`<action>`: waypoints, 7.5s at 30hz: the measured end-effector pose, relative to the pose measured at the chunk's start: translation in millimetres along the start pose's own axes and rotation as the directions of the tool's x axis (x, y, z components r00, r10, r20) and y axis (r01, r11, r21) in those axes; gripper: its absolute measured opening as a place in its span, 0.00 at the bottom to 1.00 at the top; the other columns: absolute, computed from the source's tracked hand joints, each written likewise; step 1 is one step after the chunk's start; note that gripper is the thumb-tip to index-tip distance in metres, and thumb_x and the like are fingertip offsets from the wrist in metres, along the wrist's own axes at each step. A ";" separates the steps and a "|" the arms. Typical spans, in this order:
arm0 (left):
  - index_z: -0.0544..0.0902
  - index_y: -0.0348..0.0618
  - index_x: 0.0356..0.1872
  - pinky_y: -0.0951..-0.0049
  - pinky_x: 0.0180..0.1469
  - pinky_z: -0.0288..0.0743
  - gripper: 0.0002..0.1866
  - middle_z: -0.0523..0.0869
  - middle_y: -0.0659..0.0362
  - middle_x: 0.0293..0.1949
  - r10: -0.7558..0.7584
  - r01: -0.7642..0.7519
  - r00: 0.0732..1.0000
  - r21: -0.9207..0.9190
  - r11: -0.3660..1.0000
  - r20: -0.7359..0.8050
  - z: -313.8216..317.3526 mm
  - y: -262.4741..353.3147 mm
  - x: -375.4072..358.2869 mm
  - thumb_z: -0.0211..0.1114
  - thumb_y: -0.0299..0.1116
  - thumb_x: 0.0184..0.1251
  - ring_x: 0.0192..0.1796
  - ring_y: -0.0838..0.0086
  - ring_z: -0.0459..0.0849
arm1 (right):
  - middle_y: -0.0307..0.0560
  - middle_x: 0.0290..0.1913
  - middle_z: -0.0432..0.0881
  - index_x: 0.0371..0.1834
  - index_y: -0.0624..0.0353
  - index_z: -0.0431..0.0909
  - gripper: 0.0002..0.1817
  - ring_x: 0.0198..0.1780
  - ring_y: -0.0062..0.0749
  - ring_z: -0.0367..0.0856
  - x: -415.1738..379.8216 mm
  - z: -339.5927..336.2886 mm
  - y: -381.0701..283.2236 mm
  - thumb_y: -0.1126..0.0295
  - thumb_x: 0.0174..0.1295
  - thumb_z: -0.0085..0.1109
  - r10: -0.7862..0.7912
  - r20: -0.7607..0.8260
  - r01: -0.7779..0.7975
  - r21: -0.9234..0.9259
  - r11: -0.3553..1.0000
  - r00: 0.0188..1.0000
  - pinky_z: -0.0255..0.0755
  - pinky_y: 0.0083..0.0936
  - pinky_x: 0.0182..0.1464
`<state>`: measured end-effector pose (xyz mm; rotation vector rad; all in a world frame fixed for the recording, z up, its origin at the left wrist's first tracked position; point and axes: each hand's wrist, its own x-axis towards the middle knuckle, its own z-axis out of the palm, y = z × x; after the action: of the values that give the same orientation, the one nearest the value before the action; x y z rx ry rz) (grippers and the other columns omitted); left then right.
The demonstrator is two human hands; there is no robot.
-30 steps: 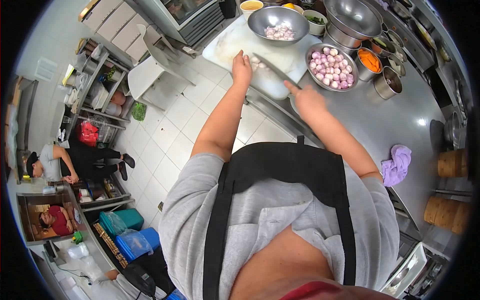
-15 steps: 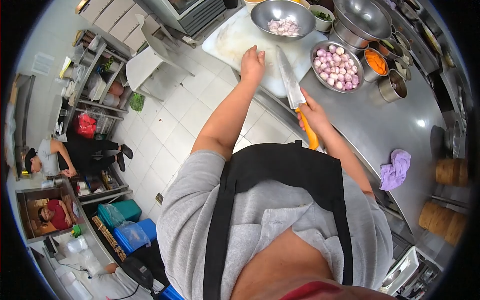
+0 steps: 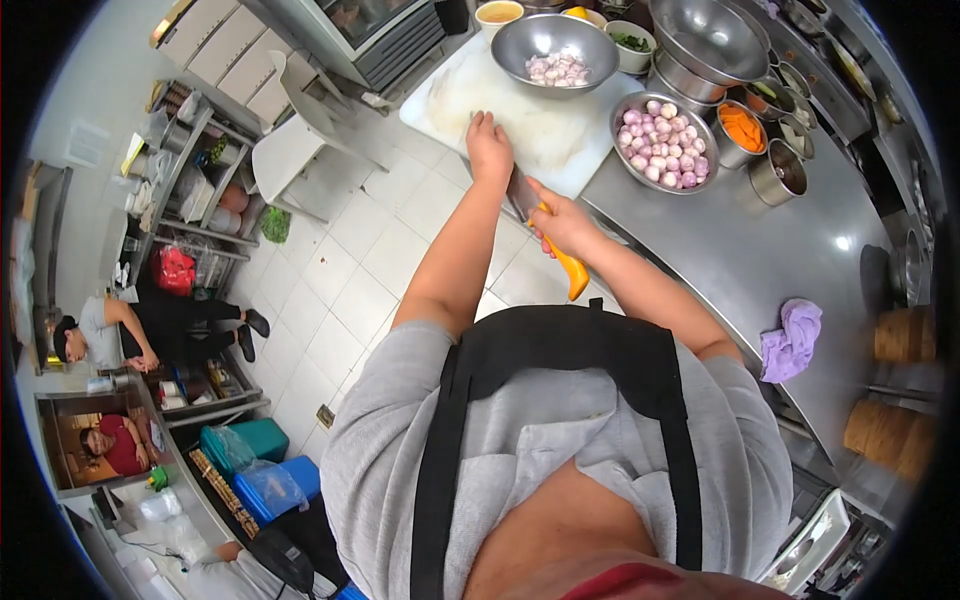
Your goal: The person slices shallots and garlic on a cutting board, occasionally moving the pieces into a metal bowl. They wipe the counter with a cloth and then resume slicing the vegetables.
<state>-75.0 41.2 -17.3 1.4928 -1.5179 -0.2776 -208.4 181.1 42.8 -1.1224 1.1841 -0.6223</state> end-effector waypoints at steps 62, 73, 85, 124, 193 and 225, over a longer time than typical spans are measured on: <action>0.80 0.53 0.51 0.61 0.57 0.71 0.21 0.77 0.54 0.56 0.361 -0.834 0.469 0.269 0.482 0.806 82.8 188.1 48.6 0.67 0.34 0.53 0.58 0.61 0.76 | 0.35 0.26 0.70 0.74 0.46 0.55 0.32 0.19 0.13 0.64 -172.3 -158.4 -25.5 0.76 0.66 0.47 -0.439 -0.439 0.438 -0.110 0.892 0.784 0.62 0.13 0.20; 0.70 0.34 0.59 0.69 0.55 0.76 0.24 0.80 0.54 0.48 -0.022 0.588 0.758 -0.667 0.458 0.652 -54.8 55.2 11.5 0.64 0.31 0.64 0.50 0.67 0.81 | 0.47 0.28 0.76 0.73 0.49 0.54 0.34 0.24 0.30 0.76 -93.8 -86.9 -6.7 0.69 0.63 0.52 -0.323 -0.150 0.248 -0.374 0.894 0.935 0.72 0.26 0.31; 0.74 0.29 0.46 0.73 0.40 0.81 0.17 0.84 0.53 0.37 -0.422 0.607 0.758 -0.302 0.735 0.497 -41.3 15.7 8.2 0.67 0.28 0.62 0.36 0.71 0.84 | 0.67 0.37 0.79 0.75 0.48 0.45 0.37 0.40 0.56 0.79 -34.8 -48.0 -1.0 0.69 0.63 0.48 -0.230 -0.031 0.099 -0.842 0.531 0.973 0.71 0.44 0.45; 0.68 0.35 0.42 0.75 0.35 0.83 0.16 0.83 0.51 0.37 -0.428 0.654 0.714 -0.310 0.690 0.554 -41.9 10.7 14.4 0.66 0.30 0.62 0.32 0.72 0.85 | 0.62 0.33 0.81 0.75 0.42 0.49 0.36 0.34 0.53 0.81 -94.1 -59.3 -4.6 0.72 0.62 0.47 -0.242 0.010 0.142 -0.834 0.533 0.970 0.73 0.44 0.40; 0.68 0.34 0.43 0.70 0.47 0.82 0.13 0.80 0.49 0.44 -0.413 0.674 0.697 -0.340 0.656 0.586 -45.6 2.3 14.3 0.63 0.27 0.65 0.43 0.66 0.84 | 0.64 0.30 0.78 0.74 0.43 0.51 0.37 0.32 0.55 0.79 -88.1 -53.9 -23.4 0.74 0.60 0.49 -0.206 0.020 0.131 -0.831 0.541 0.978 0.72 0.44 0.40; 0.68 0.35 0.45 0.71 0.48 0.82 0.13 0.81 0.50 0.43 -0.418 0.679 0.700 -0.357 0.641 0.579 -47.0 2.0 12.3 0.62 0.27 0.66 0.43 0.67 0.84 | 0.65 0.31 0.78 0.74 0.41 0.53 0.37 0.33 0.55 0.79 -94.5 -57.3 -17.4 0.74 0.59 0.49 -0.269 0.016 0.165 -0.824 0.542 0.963 0.72 0.43 0.41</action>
<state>-39.5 51.8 14.2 1.4273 -1.0805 -1.4214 -288.6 236.3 97.9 -2.0934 1.4985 -0.2861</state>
